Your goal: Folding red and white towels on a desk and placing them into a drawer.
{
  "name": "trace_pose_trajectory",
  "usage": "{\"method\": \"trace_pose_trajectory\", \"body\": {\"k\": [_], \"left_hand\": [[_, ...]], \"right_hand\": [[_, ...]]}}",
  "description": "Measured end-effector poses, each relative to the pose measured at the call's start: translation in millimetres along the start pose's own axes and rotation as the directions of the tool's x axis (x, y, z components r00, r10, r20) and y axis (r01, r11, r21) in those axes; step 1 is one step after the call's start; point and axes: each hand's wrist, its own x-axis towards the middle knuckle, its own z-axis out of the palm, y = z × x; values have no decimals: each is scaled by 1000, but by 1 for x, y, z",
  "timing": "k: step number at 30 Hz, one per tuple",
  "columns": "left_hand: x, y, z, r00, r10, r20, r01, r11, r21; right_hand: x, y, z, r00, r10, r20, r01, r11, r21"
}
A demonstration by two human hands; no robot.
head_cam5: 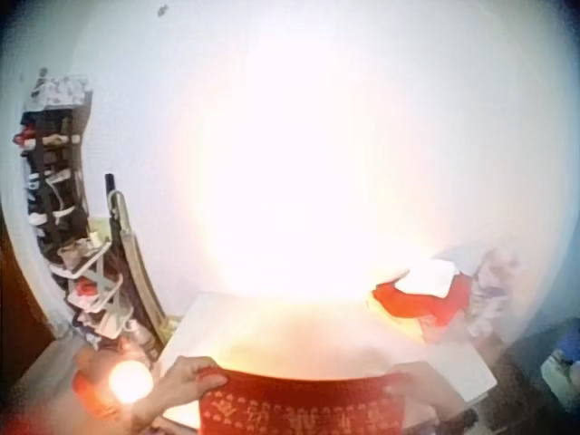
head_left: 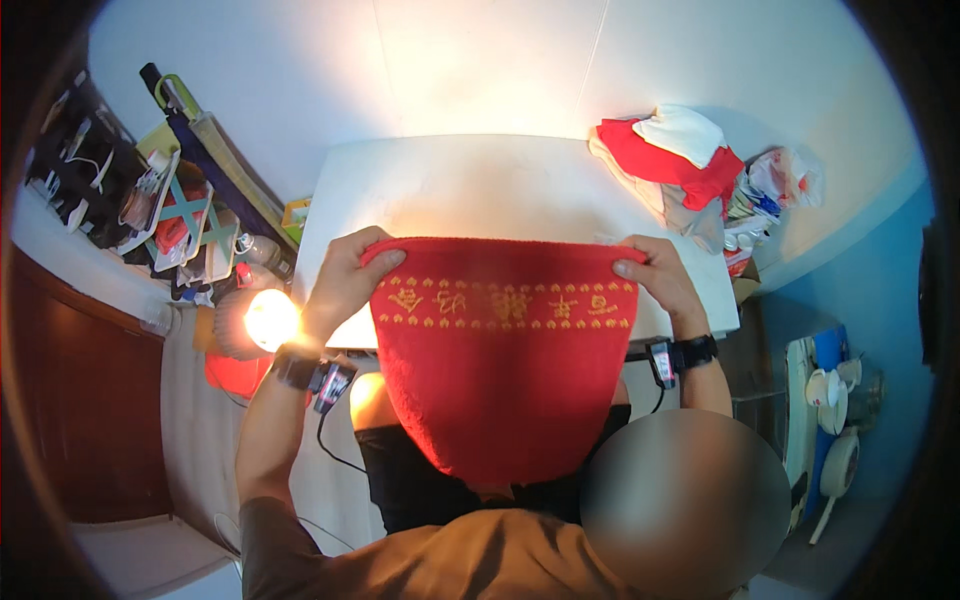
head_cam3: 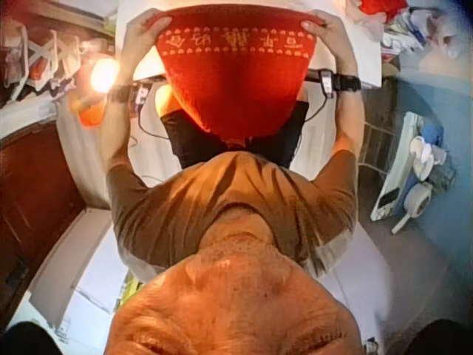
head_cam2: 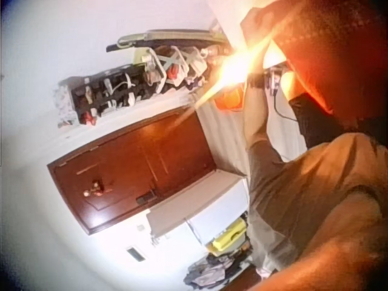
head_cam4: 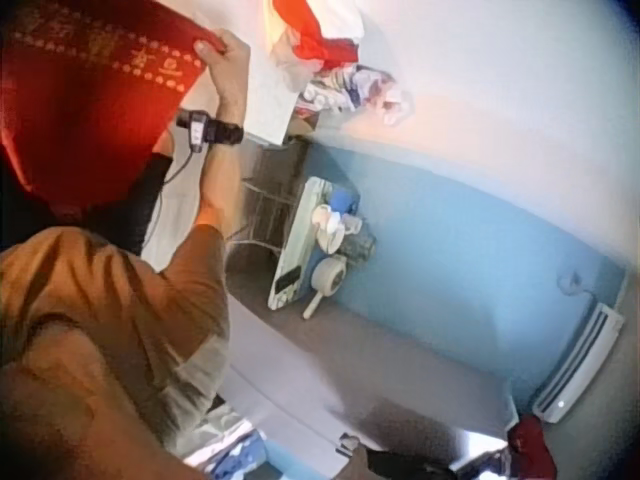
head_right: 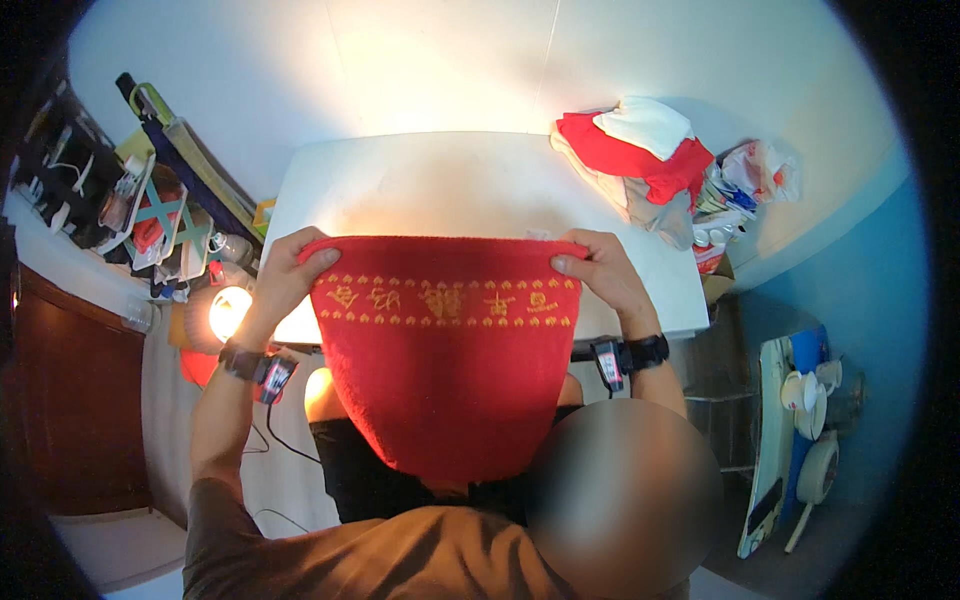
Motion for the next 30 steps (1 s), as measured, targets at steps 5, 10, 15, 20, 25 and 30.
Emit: {"method": "trace_pose_trajectory", "body": {"k": [5, 10, 15, 20, 25, 30], "left_hand": [[105, -110, 38, 980, -188, -60, 193, 976, 101], [150, -178, 66, 927, -327, -183, 374, 838, 396], [166, -188, 64, 910, -338, -241, 407, 841, 357], [177, -176, 60, 919, -271, -287, 378, 811, 447], [184, -171, 51, 899, -221, -378, 377, 830, 411], [179, -174, 42, 880, -236, -413, 366, 890, 272]], "right_hand": [[114, 87, 13, 997, 81, -8, -82, 995, -58], [174, 152, 33, 965, 221, -140, -242, 958, -155], [189, 154, 24, 941, 335, -54, -338, 940, -42], [202, 157, 29, 938, 245, -247, -298, 931, -209], [224, 159, 35, 939, 22, -343, -169, 899, -404], [235, 152, 36, 902, 49, -430, -266, 846, -462]]}}
